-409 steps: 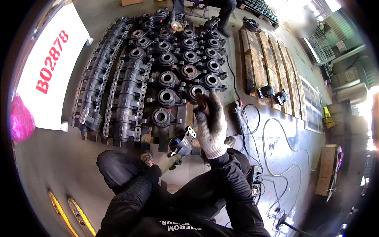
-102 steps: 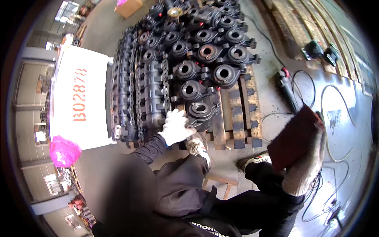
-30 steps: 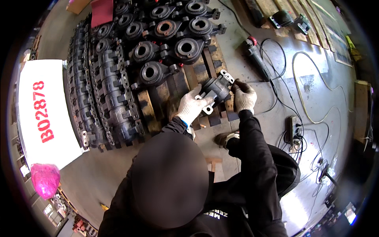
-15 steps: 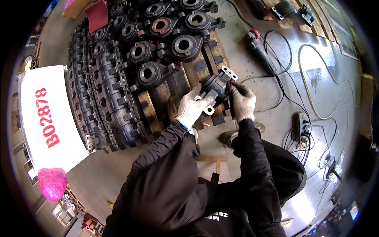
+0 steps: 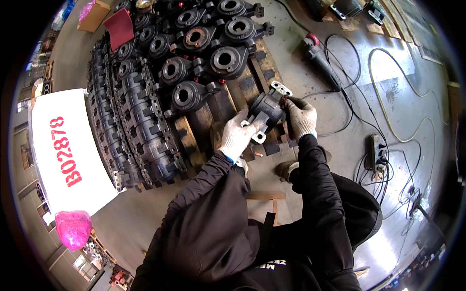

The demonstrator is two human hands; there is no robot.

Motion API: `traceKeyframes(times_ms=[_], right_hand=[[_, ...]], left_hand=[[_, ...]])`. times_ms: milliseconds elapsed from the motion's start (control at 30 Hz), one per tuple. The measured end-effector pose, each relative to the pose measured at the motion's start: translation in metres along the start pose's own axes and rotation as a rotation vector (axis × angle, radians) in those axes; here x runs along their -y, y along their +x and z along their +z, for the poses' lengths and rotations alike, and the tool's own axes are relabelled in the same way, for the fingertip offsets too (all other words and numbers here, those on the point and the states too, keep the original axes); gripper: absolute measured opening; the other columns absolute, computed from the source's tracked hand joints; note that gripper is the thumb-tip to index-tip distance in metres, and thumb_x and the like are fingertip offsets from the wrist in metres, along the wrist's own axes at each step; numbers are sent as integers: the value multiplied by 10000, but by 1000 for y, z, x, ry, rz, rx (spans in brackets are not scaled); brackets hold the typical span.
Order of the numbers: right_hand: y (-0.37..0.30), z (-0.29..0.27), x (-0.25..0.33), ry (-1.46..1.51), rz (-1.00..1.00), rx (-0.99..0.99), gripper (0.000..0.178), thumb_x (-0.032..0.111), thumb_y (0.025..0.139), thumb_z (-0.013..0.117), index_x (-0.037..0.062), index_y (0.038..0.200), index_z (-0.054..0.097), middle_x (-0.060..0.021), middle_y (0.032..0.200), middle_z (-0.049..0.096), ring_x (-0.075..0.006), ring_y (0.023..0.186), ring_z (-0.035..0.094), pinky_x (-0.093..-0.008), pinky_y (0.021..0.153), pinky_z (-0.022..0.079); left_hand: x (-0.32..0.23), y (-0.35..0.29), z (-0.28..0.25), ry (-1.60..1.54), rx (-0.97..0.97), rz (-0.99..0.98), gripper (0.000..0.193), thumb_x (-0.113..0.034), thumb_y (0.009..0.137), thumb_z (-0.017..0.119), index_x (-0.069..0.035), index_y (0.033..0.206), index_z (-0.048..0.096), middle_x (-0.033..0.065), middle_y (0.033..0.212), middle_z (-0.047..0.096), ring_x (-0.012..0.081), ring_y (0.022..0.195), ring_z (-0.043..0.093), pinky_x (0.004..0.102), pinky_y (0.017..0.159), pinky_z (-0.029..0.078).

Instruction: The person cleans a series of black metal mechanical parts using a red abrasive pad. They pick up each part from a wooden pallet, wipe the exterior and interior surfaces, and place the cleaned part on a separate section of the pallet. The process is repeated for multiple units in a repetitive sequence.

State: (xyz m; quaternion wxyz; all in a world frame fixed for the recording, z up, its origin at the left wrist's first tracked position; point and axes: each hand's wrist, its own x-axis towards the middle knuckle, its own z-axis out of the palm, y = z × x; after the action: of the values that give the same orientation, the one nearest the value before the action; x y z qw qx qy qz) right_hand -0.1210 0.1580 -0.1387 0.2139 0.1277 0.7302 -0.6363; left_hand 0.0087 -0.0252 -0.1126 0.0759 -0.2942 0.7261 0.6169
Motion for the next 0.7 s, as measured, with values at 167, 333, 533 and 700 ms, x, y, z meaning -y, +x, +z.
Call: traceKeyframes(times_ms=[167,333,533,700], right_hand=[[-2,-7,22,-161,-91,-63,261,149,968,751,-46,1140,774,-126,988,804,-173,900,749,-303,848,578],[-30,-5,19,159,-63,32,258,123,984,759,-53,1172,749,-126,1060,793,-162,944,738,-282,871,574],[-23,8,17,20,79,-26,239,133,971,740,-42,1131,766,-115,984,800,-146,888,721,-284,837,560],[-16,-1,24,132,108,-53,276,169,997,741,-59,1153,746,-105,1016,786,-149,882,718,-281,791,560]], left_hand=[[-15,-10,-6,-56,27,-75,921,-269,916,825,161,1562,329,292,1497,553,242,1311,600,306,1079,476],[-18,-16,-10,-268,84,-162,936,-228,915,831,152,1581,294,266,1471,577,239,1283,616,308,1067,485],[4,-14,-11,-205,74,-132,940,-219,913,837,147,1586,292,245,1411,617,226,1224,643,307,1029,506],[-7,-16,-10,-333,64,-157,934,-184,916,828,125,1603,276,216,1299,677,192,1101,682,302,931,545]])
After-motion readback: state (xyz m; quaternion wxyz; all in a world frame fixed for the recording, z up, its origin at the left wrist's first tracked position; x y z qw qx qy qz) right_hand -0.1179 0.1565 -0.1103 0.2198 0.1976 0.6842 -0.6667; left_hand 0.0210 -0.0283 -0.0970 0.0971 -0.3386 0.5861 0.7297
